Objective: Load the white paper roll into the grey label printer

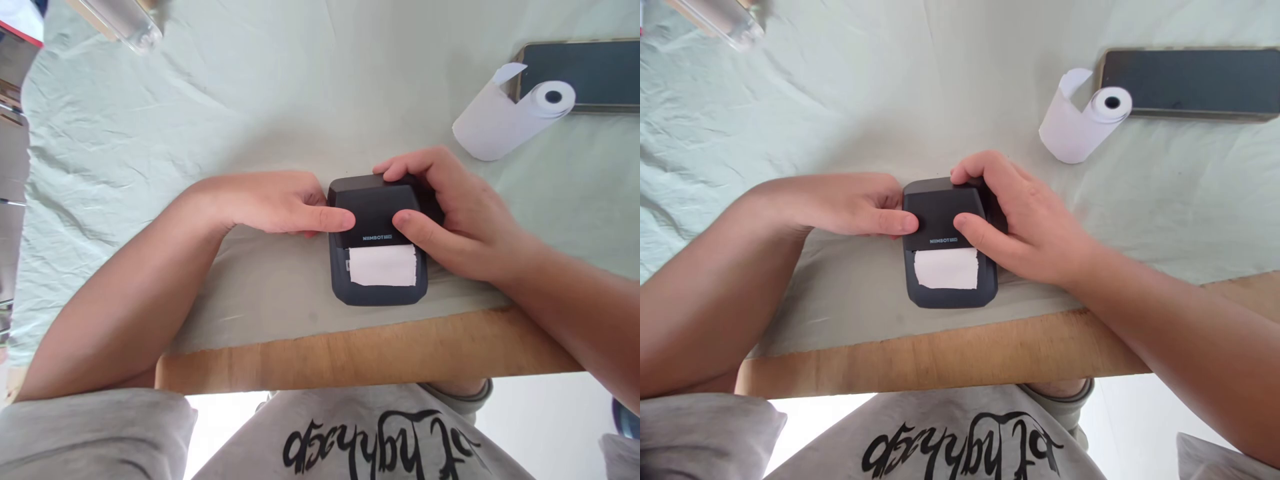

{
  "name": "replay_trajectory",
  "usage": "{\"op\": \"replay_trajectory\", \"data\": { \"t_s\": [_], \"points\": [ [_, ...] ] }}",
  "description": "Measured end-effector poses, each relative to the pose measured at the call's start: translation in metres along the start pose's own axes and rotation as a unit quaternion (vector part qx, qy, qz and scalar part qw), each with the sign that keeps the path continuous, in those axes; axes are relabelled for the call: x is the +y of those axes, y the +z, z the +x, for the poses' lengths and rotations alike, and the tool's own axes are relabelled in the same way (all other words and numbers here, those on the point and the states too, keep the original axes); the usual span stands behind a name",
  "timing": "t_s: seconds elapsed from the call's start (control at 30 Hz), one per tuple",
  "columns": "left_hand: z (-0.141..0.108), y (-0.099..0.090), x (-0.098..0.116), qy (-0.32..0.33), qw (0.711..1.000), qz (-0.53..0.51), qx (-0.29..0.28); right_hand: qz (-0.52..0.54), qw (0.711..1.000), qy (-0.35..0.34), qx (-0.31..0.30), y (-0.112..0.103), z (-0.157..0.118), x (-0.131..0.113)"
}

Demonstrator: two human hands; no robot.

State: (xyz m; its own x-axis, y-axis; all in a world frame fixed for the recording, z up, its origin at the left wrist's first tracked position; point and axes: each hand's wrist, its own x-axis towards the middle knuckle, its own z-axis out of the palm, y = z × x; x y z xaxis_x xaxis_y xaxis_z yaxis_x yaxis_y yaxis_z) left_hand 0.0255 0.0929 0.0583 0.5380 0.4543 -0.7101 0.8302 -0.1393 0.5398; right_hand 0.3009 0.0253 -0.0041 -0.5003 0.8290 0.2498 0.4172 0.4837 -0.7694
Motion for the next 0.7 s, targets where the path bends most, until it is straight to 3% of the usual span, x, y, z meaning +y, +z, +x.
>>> {"op": "replay_trajectory", "data": {
  "t_s": [0.2, 0.43, 0.6, 0.63, 0.7],
  "points": [
    [-0.005, 0.008, -0.004, 0.014, 0.999, -0.002, 0.035, -0.001, 1.0, 0.014, -0.003, 0.0, -0.001, -0.002],
    [-0.014, 0.043, -0.015, 0.09, 0.977, 0.002, 0.194, -0.02, 0.999, 0.036, -0.01, 0.0, 0.001, -0.01],
    [-0.032, 0.082, -0.02, 0.099, 0.935, 0.076, 0.331, -0.024, 0.999, 0.034, -0.012, 0.0, 0.002, -0.011],
    [-0.035, 0.09, -0.022, 0.102, 0.913, 0.097, 0.383, -0.023, 0.999, 0.034, -0.012, 0.0, 0.002, -0.011],
    [-0.041, 0.108, -0.025, 0.135, 0.878, 0.162, 0.43, -0.023, 0.999, 0.035, -0.012, 0.0, 0.002, -0.011]
  ]
}}
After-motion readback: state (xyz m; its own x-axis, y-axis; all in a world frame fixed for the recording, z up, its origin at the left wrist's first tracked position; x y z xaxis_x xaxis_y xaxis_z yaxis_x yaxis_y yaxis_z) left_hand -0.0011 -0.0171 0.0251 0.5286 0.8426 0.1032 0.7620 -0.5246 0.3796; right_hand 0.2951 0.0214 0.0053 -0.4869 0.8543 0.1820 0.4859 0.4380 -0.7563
